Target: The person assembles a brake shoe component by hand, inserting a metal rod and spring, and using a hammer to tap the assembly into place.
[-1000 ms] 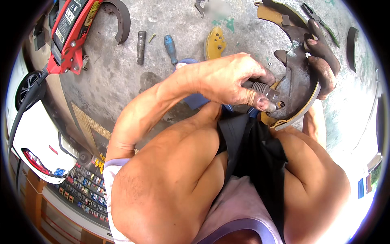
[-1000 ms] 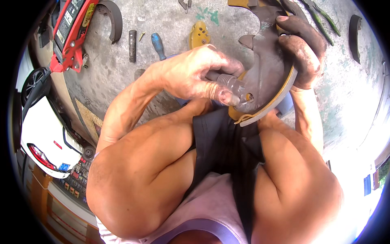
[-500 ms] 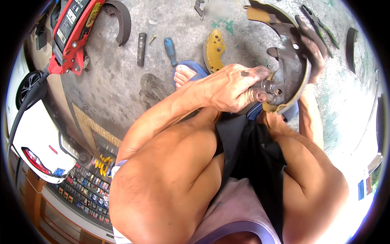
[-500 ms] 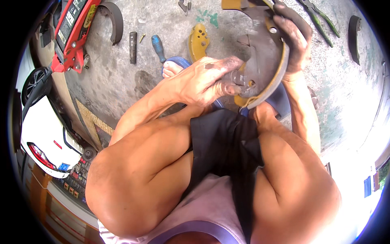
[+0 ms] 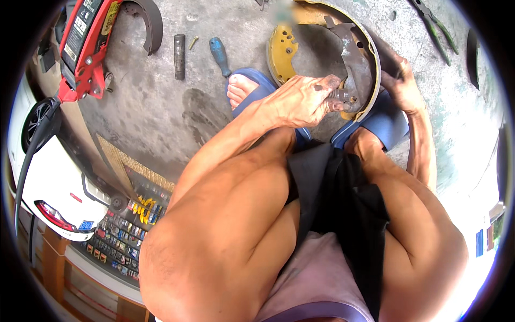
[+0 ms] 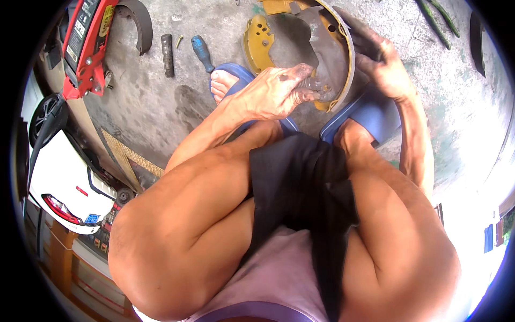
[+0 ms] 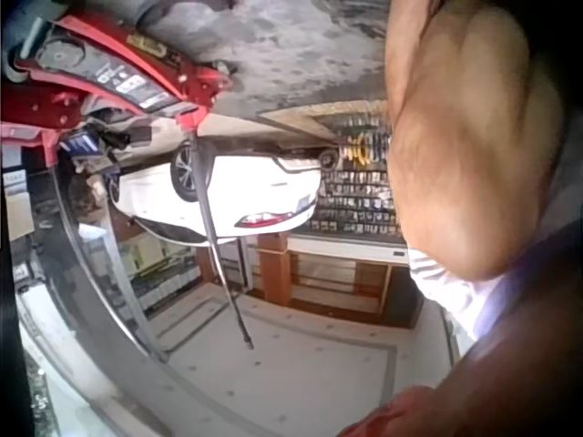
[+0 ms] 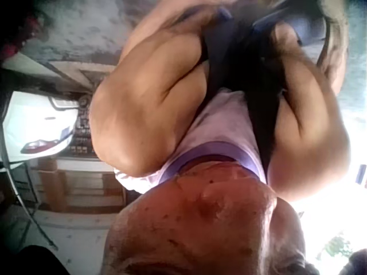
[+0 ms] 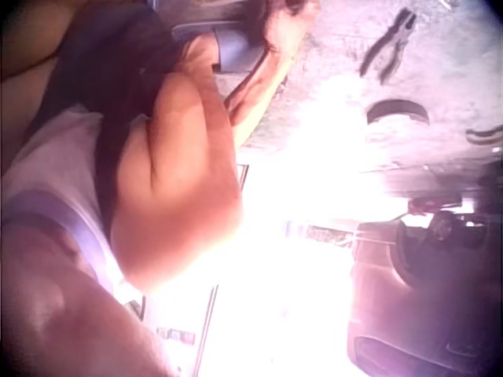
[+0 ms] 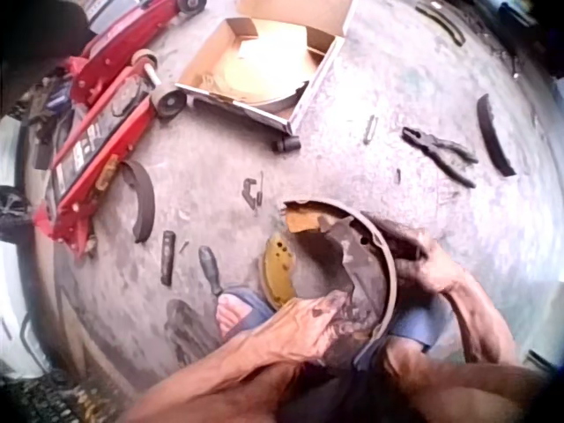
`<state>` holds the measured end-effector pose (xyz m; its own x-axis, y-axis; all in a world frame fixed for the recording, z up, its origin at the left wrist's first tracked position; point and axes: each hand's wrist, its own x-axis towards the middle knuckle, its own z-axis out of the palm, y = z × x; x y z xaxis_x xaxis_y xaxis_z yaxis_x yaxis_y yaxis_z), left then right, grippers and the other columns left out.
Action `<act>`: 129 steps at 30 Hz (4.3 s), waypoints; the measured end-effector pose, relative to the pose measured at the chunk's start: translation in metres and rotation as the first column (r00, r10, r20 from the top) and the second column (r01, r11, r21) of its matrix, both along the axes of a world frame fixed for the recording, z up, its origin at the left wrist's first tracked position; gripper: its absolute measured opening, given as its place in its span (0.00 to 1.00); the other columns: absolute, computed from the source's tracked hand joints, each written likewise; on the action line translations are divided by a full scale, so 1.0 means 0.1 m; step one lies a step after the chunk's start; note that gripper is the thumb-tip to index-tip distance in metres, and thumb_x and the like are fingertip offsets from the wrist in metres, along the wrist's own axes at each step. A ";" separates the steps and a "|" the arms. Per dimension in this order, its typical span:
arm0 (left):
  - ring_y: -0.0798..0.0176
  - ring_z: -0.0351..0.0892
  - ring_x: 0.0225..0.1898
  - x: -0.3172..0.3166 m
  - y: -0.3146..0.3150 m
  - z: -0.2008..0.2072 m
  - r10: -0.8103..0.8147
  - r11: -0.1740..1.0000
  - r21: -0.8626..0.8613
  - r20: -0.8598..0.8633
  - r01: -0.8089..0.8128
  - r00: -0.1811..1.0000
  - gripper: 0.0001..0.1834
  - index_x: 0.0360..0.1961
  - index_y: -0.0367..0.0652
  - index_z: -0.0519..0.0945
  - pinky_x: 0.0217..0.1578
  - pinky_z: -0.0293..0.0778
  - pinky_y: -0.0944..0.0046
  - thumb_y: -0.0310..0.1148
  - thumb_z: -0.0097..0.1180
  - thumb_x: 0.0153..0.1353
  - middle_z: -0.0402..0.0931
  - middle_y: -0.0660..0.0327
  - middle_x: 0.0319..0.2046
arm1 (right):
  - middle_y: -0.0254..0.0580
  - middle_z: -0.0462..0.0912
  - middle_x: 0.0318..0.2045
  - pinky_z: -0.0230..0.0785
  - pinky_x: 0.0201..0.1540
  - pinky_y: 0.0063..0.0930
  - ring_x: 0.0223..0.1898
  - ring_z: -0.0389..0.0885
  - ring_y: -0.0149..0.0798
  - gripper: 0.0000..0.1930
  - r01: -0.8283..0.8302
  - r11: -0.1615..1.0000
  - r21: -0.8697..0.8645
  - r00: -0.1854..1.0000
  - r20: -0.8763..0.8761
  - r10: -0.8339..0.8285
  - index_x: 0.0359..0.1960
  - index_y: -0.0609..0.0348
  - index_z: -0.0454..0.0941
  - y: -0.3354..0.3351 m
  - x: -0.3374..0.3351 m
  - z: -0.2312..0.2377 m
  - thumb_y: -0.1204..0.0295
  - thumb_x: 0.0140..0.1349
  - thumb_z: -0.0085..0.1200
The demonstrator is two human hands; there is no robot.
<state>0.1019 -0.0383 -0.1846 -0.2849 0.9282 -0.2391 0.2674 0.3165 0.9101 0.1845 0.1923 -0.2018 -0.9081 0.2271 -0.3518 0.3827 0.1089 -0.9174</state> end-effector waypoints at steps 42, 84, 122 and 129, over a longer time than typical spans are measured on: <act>0.32 0.79 0.28 -0.18 0.04 0.40 -0.072 0.950 -0.311 -0.163 0.018 0.984 0.24 0.41 0.31 0.78 0.30 0.74 0.42 0.48 0.53 0.68 0.78 0.40 0.24 | 0.44 0.77 0.60 0.64 0.64 0.32 0.59 0.73 0.38 0.31 0.404 0.763 -0.505 0.911 0.149 -0.385 0.68 0.67 0.64 -0.57 -0.22 0.56 0.65 0.68 0.58; 0.38 0.82 0.26 -0.60 0.29 0.15 -0.382 0.922 -0.152 -0.218 0.355 0.898 0.26 0.38 0.41 0.80 0.28 0.79 0.45 0.57 0.53 0.65 0.81 0.46 0.22 | 0.51 0.81 0.53 0.68 0.61 0.32 0.54 0.79 0.40 0.27 0.258 0.938 -0.230 0.955 0.208 -0.211 0.64 0.65 0.71 -0.34 -0.22 0.60 0.70 0.64 0.58; 0.35 0.83 0.28 -0.38 0.59 -0.13 -0.129 0.939 -0.339 -0.177 0.063 0.976 0.17 0.49 0.32 0.72 0.31 0.79 0.43 0.32 0.51 0.62 0.81 0.41 0.24 | 0.38 0.79 0.53 0.69 0.58 0.27 0.52 0.77 0.31 0.23 0.504 0.696 -0.511 0.863 0.296 -0.409 0.64 0.63 0.69 0.05 -0.15 -0.17 0.68 0.70 0.55; 0.33 0.82 0.29 -0.46 0.54 -0.25 -0.175 0.907 -0.409 -0.150 0.100 0.973 0.16 0.47 0.32 0.71 0.32 0.79 0.41 0.32 0.50 0.62 0.81 0.39 0.26 | 0.50 0.80 0.56 0.65 0.64 0.35 0.59 0.77 0.41 0.32 0.160 0.985 0.070 0.945 0.278 -0.173 0.68 0.59 0.67 0.10 -0.30 -0.07 0.56 0.67 0.59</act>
